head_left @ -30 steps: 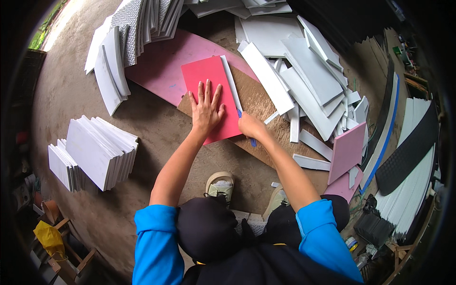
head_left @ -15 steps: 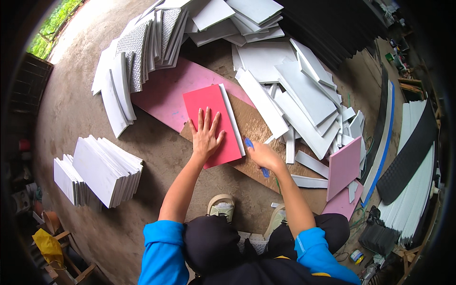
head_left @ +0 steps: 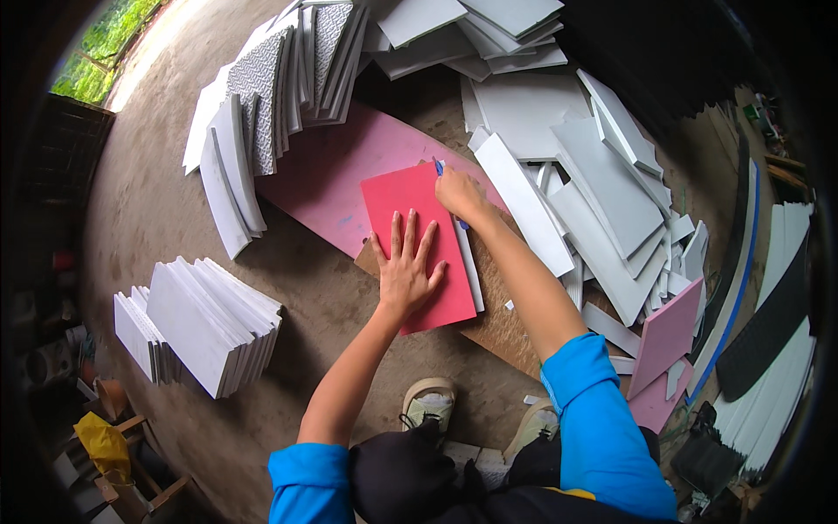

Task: The person sits on the floor and repeatedly cuts pink and white foam sheets using a utility knife. They align each sheet, trim edges, and stack the trimmed pieces into separate piles.

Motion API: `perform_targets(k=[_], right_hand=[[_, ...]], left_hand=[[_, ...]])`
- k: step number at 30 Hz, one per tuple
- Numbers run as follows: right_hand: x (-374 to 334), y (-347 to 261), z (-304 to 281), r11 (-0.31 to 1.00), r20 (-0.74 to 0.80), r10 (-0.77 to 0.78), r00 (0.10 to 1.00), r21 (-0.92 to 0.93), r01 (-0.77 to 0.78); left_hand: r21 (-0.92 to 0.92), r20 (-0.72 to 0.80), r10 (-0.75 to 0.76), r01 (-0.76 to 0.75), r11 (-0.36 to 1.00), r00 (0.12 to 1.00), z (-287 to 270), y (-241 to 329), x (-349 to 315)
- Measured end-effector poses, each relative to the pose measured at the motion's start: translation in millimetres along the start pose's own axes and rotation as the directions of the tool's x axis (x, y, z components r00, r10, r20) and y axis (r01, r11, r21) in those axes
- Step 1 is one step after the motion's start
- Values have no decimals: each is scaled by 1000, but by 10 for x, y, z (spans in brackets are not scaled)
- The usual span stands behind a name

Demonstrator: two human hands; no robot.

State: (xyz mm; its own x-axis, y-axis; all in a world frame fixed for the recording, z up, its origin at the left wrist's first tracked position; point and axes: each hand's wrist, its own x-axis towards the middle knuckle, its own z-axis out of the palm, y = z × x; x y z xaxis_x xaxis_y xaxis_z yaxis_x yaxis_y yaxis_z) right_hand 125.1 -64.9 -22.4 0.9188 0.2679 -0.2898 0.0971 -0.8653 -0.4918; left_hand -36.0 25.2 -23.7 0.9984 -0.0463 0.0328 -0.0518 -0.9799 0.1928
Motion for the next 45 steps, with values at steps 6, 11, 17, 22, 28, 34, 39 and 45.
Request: perform_targets(k=[6, 11, 17, 22, 28, 34, 39, 45], right_hand=[[-56, -1, -166, 980, 471, 190, 862, -40, -194], [-1316, 341, -7, 960, 373, 270, 888, -29, -280], [-2610, 799, 248, 980, 280, 182, 943, -128, -151], [-2473, 396, -398, 903, 542, 266, 797, 150, -403], [-1687, 770, 207, 972, -324, 136, 936, 227, -63], [-1371, 460, 430, 885, -252, 346, 904, 408, -225], [-1306, 511, 313, 598, -11, 447, 895, 747, -289], [-1177, 688, 64, 188, 327, 233, 916, 909, -372]], left_hand=[[29, 7, -4, 4, 1000, 1000, 4, 59, -4], [101, -17, 15, -13, 995, 1000, -2, 64, 4], [170, 3, 20, -20, 985, 1000, 26, 107, 21], [60, -49, -1, 4, 998, 999, 94, -41, -34], [-83, -131, 31, -42, 996, 991, 107, 21, -67], [-53, -210, 45, -58, 997, 977, 144, -96, -73], [-156, -204, 20, -52, 986, 979, 116, -100, -75], [-266, -104, -88, 58, 962, 991, -169, 157, -18]])
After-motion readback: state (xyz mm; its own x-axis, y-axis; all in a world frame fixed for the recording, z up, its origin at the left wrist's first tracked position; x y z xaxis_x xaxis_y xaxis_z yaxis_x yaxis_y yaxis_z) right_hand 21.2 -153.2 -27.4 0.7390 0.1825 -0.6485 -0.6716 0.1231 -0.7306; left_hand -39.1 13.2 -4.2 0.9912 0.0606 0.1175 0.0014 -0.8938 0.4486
